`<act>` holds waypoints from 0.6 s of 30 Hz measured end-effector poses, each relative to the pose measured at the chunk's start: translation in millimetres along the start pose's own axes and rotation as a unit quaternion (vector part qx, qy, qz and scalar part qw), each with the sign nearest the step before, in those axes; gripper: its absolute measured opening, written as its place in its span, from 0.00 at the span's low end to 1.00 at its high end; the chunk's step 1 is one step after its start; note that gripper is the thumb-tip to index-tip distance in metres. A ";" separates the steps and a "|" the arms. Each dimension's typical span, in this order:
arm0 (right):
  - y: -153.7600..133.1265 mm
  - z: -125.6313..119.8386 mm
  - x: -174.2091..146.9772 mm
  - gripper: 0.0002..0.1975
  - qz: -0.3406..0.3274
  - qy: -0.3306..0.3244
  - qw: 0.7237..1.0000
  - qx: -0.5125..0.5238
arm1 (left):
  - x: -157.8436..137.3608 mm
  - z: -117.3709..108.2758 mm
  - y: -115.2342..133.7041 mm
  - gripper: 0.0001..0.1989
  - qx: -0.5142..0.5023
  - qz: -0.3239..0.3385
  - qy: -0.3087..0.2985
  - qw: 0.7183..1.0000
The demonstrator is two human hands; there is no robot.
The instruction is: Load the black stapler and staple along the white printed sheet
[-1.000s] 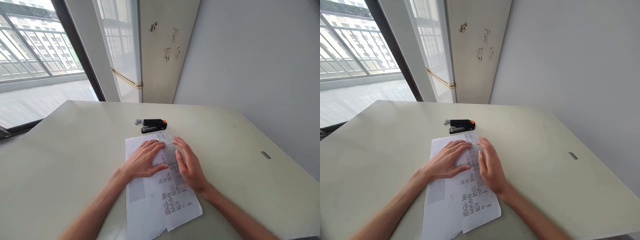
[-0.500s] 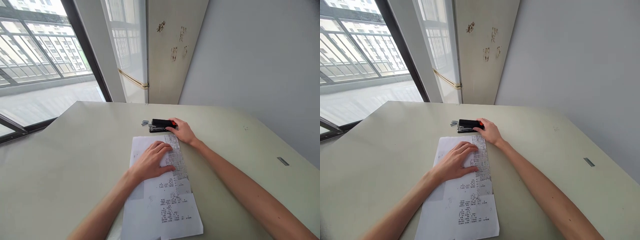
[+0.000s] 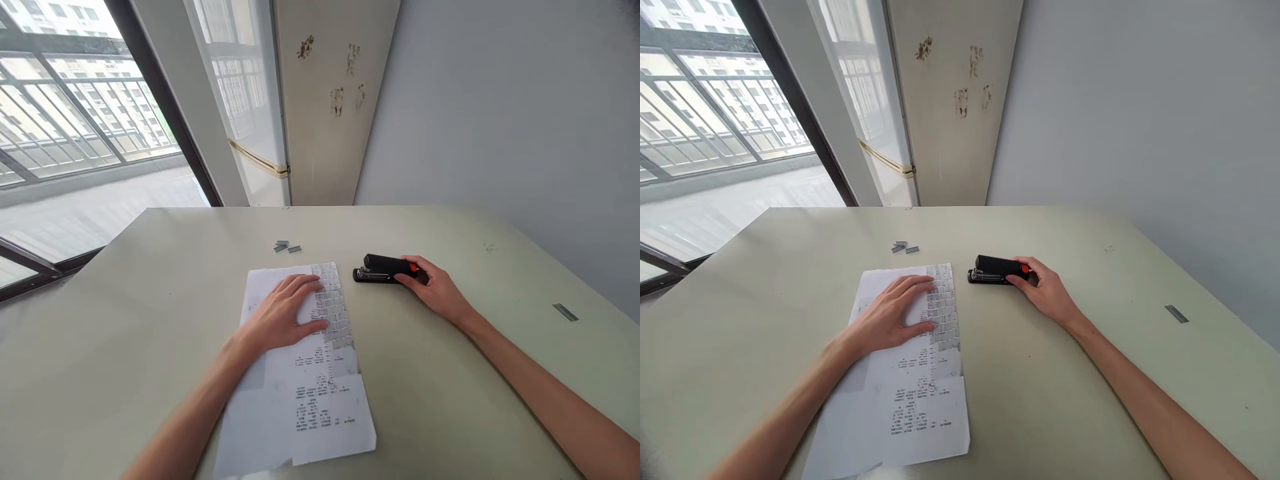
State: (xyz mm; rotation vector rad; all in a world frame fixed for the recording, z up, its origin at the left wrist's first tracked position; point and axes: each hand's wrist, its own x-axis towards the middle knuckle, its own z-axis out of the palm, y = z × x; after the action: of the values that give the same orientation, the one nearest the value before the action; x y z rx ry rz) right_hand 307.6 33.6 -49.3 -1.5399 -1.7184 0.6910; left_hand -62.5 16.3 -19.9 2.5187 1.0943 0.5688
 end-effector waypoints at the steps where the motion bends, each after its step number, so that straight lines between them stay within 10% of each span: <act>1: 0.3 -4.5 -7.4 0.25 0.007 -0.012 1.000 0.004 | 0.1 -2.4 -1.3 0.31 0.002 0.000 -0.003 1.000; 11: -12.7 -25.2 -23.6 0.14 -0.043 -0.126 0.990 0.045 | 36.2 -19.3 -37.8 0.14 0.136 -0.081 0.157 0.975; 18: -13.6 -28.8 -20.7 0.13 -0.044 -0.147 0.985 0.078 | 87.4 -16.1 -65.1 0.09 0.092 -0.135 0.152 0.975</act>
State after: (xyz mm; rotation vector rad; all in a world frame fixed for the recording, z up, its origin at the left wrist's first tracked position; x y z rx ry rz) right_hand 323.0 9.1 -24.5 -1.2948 -1.8848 1.0223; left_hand -55.8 126.2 -15.6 2.4232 1.6399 0.8265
